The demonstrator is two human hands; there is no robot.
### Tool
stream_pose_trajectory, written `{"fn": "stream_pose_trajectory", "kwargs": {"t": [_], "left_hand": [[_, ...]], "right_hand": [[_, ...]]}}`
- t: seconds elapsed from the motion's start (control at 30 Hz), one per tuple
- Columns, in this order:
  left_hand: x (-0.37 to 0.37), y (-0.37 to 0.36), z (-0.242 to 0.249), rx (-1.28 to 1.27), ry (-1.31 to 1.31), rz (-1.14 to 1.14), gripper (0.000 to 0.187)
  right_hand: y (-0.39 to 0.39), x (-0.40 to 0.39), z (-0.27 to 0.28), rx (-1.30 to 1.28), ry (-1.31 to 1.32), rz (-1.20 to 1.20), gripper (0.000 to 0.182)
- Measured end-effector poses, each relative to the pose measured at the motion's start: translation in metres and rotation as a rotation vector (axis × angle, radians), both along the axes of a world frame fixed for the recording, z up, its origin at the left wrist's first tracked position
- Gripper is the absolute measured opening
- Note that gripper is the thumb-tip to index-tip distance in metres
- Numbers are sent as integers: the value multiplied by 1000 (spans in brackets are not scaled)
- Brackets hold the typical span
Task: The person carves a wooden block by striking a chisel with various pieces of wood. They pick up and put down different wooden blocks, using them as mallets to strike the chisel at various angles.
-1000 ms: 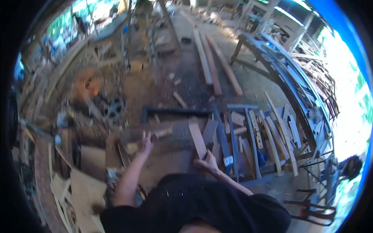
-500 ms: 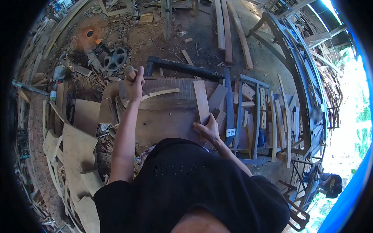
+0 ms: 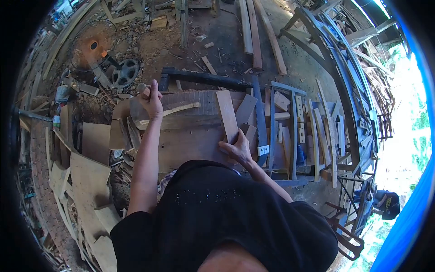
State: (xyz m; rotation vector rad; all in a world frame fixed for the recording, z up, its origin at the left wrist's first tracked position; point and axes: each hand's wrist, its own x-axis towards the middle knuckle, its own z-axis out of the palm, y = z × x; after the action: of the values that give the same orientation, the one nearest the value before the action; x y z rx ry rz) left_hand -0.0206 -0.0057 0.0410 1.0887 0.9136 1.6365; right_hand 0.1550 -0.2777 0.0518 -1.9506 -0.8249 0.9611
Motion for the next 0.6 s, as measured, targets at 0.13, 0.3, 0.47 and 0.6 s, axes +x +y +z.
{"fn": "stream_pose_trajectory", "kwargs": {"t": [0.13,0.3,0.47,0.6], "left_hand": [[2,-7,4,-41,25,34,33],[8,-8,-13,-16,167,100,34],[38,-14,-20,73,208,59,26],[27,-19,-20,-344,88,-104,29]], "right_hand": [[5,2,-2,-5,-34,-1,66],[66,-11,101,312,-245,260,57],[107,-40,202,1144,-590,212,68],[144,-32,112,221,-685,669,69]]}}
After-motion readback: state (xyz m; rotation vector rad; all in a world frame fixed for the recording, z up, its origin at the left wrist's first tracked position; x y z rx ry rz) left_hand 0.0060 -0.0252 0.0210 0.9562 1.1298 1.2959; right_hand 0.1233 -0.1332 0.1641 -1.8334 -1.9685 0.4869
